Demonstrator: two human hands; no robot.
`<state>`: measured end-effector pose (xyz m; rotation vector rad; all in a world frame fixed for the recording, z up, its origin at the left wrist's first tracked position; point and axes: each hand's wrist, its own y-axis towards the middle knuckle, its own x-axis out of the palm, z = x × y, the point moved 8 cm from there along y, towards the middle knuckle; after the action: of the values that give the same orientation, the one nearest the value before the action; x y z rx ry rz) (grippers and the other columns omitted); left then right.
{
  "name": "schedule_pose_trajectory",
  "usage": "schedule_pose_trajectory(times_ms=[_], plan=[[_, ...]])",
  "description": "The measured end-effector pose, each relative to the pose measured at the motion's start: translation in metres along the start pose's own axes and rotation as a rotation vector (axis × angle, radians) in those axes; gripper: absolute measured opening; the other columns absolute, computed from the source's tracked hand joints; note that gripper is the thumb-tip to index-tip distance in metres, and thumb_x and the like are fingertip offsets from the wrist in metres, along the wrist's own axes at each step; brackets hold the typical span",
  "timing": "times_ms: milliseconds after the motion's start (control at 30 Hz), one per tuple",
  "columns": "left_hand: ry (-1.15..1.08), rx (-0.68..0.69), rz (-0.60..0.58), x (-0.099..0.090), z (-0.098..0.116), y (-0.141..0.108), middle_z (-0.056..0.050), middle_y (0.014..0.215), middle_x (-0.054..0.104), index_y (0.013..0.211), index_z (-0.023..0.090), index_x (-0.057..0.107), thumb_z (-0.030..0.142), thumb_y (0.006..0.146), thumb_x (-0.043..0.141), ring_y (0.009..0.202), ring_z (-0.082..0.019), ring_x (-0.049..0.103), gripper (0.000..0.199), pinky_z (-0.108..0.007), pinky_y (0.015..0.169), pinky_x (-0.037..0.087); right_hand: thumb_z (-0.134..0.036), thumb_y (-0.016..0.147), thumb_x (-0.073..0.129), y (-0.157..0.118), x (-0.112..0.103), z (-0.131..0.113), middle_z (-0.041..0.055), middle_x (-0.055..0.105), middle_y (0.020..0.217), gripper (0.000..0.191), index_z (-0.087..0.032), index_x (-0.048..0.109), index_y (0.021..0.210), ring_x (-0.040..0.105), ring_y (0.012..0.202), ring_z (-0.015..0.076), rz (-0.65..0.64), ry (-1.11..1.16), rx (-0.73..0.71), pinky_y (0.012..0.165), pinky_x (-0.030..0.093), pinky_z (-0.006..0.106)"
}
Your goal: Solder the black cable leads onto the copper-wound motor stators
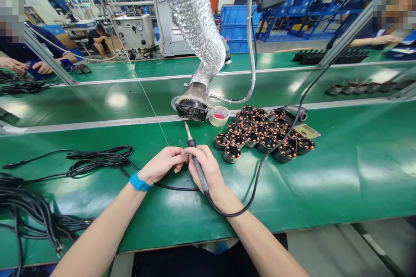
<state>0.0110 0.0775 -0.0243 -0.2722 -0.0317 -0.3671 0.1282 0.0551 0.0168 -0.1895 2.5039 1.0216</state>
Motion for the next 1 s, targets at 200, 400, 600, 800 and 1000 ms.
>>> schedule_pose_trajectory(times_ms=[200, 400, 600, 800, 1000], plan=[[-0.028, -0.002, 0.054, -0.001, -0.002, 0.001, 0.004, 0.059, 0.049, 0.073, 0.012, 0.062, 0.030, 0.076, 0.071, 0.050, -0.006, 0.039, 0.020, -0.021, 0.049, 0.029, -0.007, 0.092, 0.046, 0.000, 0.002, -0.001, 0.0052, 0.054, 0.099, 0.039, -0.027, 0.058, 0.124, 0.060, 0.087, 0.0168, -0.009, -0.012, -0.002, 0.080, 0.053, 0.030], [0.003, -0.026, 0.111, -0.005, -0.004, 0.001, 0.005, 0.053, 0.048, 0.068, 0.013, 0.060, 0.028, 0.073, 0.068, 0.046, -0.006, 0.038, 0.017, -0.020, 0.046, 0.031, -0.009, 0.092, 0.051, 0.009, -0.021, -0.006, 0.0049, 0.060, 0.098, 0.030, -0.022, 0.062, 0.117, 0.063, 0.089, 0.0152, 0.155, 0.010, 0.015, 0.085, 0.053, 0.029], [0.088, -0.078, 0.122, -0.005, -0.006, -0.002, 0.006, 0.048, 0.046, 0.067, 0.015, 0.058, 0.031, 0.073, 0.066, 0.043, -0.006, 0.037, 0.019, -0.019, 0.043, 0.031, -0.012, 0.091, 0.060, -0.003, -0.058, -0.013, 0.0013, 0.072, 0.094, 0.019, -0.023, 0.067, 0.105, 0.069, 0.084, 0.0144, 0.348, -0.037, 0.042, 0.078, 0.055, 0.026], [0.120, -0.088, 0.120, -0.005, -0.009, 0.000, 0.006, 0.046, 0.047, 0.068, 0.014, 0.059, 0.032, 0.073, 0.066, 0.042, -0.006, 0.038, 0.019, -0.019, 0.043, 0.031, -0.013, 0.092, 0.054, -0.044, -0.069, -0.006, -0.0018, 0.073, 0.079, 0.017, -0.024, 0.067, 0.091, 0.070, 0.072, 0.0161, 0.383, -0.037, 0.055, 0.073, 0.054, 0.031], [0.087, -0.112, 0.099, -0.006, -0.010, 0.000, 0.004, 0.047, 0.049, 0.069, 0.013, 0.061, 0.032, 0.072, 0.068, 0.041, -0.006, 0.039, 0.021, -0.019, 0.043, 0.030, -0.012, 0.091, 0.052, -0.037, -0.062, -0.021, -0.0026, 0.071, 0.073, 0.017, -0.022, 0.065, 0.088, 0.066, 0.063, 0.0133, 0.304, -0.055, -0.034, 0.067, 0.052, 0.028]])
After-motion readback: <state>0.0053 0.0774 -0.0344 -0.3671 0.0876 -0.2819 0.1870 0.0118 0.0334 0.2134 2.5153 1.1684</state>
